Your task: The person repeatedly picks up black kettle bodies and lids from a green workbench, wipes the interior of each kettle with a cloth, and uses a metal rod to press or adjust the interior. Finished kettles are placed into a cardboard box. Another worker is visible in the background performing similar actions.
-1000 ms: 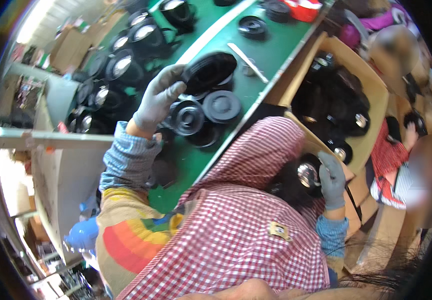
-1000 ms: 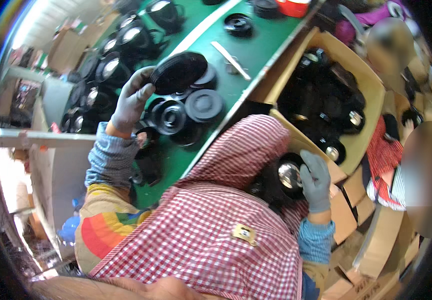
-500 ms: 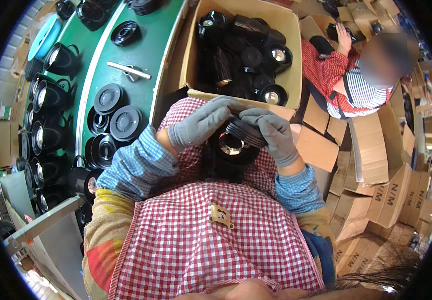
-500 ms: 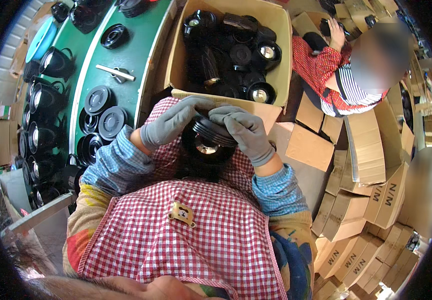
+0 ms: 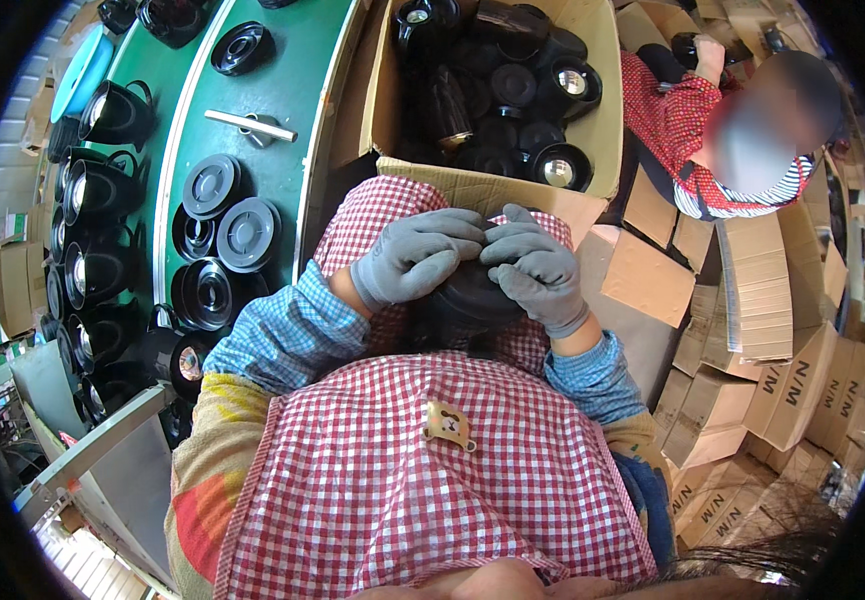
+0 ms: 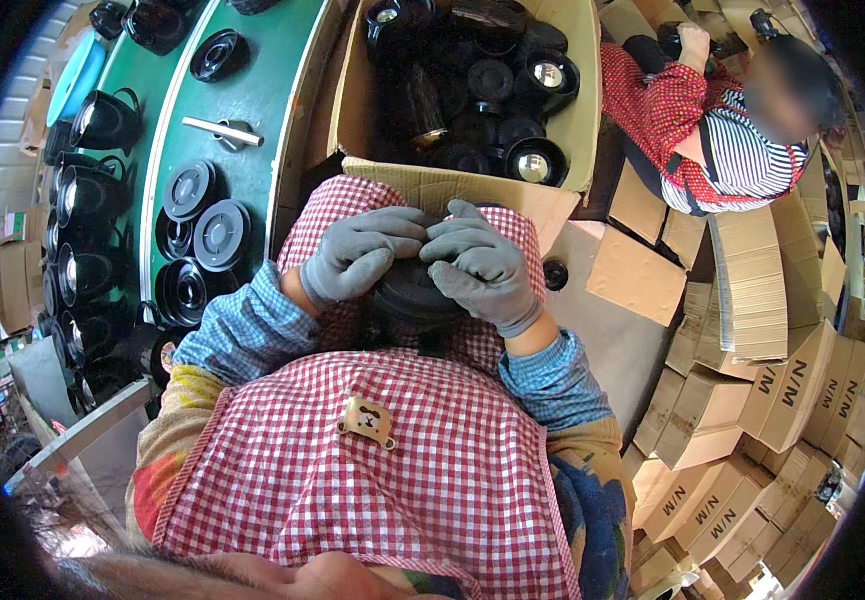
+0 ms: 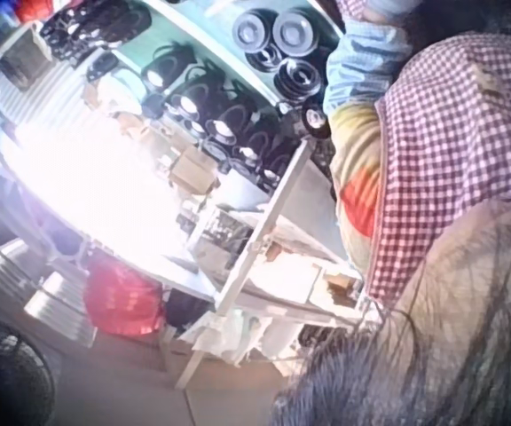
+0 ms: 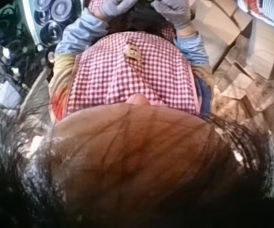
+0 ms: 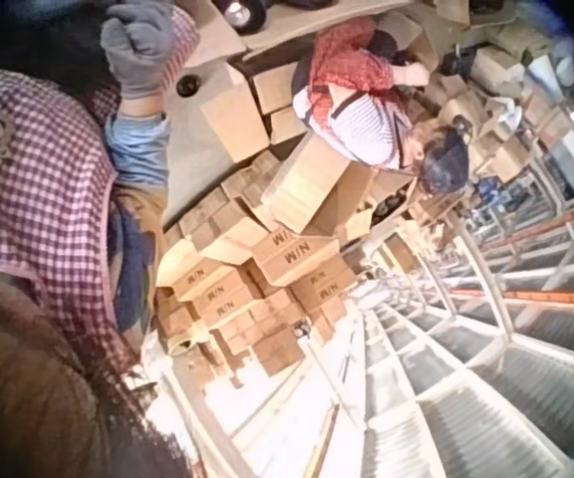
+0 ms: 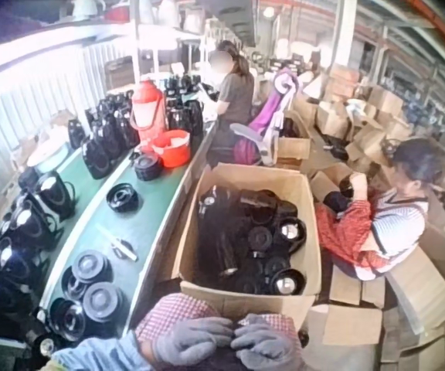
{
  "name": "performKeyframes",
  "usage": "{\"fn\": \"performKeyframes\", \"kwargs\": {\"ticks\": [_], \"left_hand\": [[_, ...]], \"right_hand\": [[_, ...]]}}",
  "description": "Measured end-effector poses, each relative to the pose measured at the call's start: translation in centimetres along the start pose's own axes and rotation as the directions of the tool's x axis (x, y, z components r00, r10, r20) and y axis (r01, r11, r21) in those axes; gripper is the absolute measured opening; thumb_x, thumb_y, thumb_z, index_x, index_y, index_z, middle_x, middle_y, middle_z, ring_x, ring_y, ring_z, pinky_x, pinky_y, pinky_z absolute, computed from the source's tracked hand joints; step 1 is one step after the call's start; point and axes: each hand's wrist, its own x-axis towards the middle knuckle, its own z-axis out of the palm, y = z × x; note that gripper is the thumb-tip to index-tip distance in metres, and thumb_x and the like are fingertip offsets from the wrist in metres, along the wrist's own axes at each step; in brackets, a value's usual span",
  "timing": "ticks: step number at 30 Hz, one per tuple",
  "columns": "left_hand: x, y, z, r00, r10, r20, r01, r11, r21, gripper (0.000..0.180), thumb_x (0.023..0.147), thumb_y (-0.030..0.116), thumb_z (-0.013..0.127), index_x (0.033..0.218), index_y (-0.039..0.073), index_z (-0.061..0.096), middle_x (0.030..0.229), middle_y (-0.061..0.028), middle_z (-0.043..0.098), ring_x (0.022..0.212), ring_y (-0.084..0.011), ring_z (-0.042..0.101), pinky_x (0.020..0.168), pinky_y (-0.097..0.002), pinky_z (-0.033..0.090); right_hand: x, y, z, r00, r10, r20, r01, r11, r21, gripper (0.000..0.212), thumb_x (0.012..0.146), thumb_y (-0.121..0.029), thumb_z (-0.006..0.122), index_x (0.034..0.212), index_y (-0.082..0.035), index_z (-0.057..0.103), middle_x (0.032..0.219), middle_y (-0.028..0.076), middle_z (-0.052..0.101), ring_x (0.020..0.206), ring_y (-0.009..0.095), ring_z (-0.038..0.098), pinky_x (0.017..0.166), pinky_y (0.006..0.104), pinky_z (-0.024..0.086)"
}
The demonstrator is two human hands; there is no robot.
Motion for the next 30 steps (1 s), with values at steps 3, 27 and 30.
{"fn": "performKeyframes", "kwargs": {"ticks": [3, 27, 30], "left_hand": [[-0.1, -0.3, 0.1, 1.0, 0.025, 0.005, -0.025, 1.0, -0.016, 0.033, 0.099, 0.014, 0.047, 0.108, -0.007, 0.07, 0.121, -0.0248, 0.067, 0.121, -0.0404, 0.061, 0.107, -0.0476, 0.046], [1.2, 5.2, -0.2, 0.971, -0.225, 0.074, 0.128, 0.76, 0.637, 0.101, 0.092, 0.077, 0.041, 0.157, 0.0, 0.03, 0.161, -0.0259, 0.031, 0.151, -0.0471, 0.023, 0.122, -0.0577, 0.009], [1.0, 5.6, 1.8, 0.974, -0.198, 0.113, 0.082, 0.768, 0.636, 0.103, 0.091, 0.078, 0.042, 0.157, 0.0, 0.031, 0.16, -0.0261, 0.034, 0.149, -0.0492, 0.025, 0.122, -0.0576, 0.011]], "right_hand": [[0.1, 0.5, 0.0, 1.0, -0.018, 0.002, 0.018, 1.0, 0.014, 0.032, 0.083, -0.003, 0.078, 0.067, -0.01, 0.051, 0.097, 0.007, 0.075, 0.106, 0.026, 0.068, 0.114, 0.0508, 0.037], [-2.2, -1.5, 0.6, 0.982, 0.174, 0.079, -0.137, 0.93, -0.342, 0.053, 0.105, -0.035, 0.04, 0.144, 0.0, 0.05, 0.148, 0.022, 0.05, 0.141, 0.037, 0.042, 0.119, 0.0512, 0.028], [-0.6, -1.8, 0.3, 0.935, 0.318, 0.159, -0.196, 0.835, -0.515, 0.051, 0.107, -0.03, 0.039, 0.146, 0.0, 0.048, 0.148, 0.023, 0.049, 0.142, 0.038, 0.042, 0.118, 0.049, 0.031]]}}
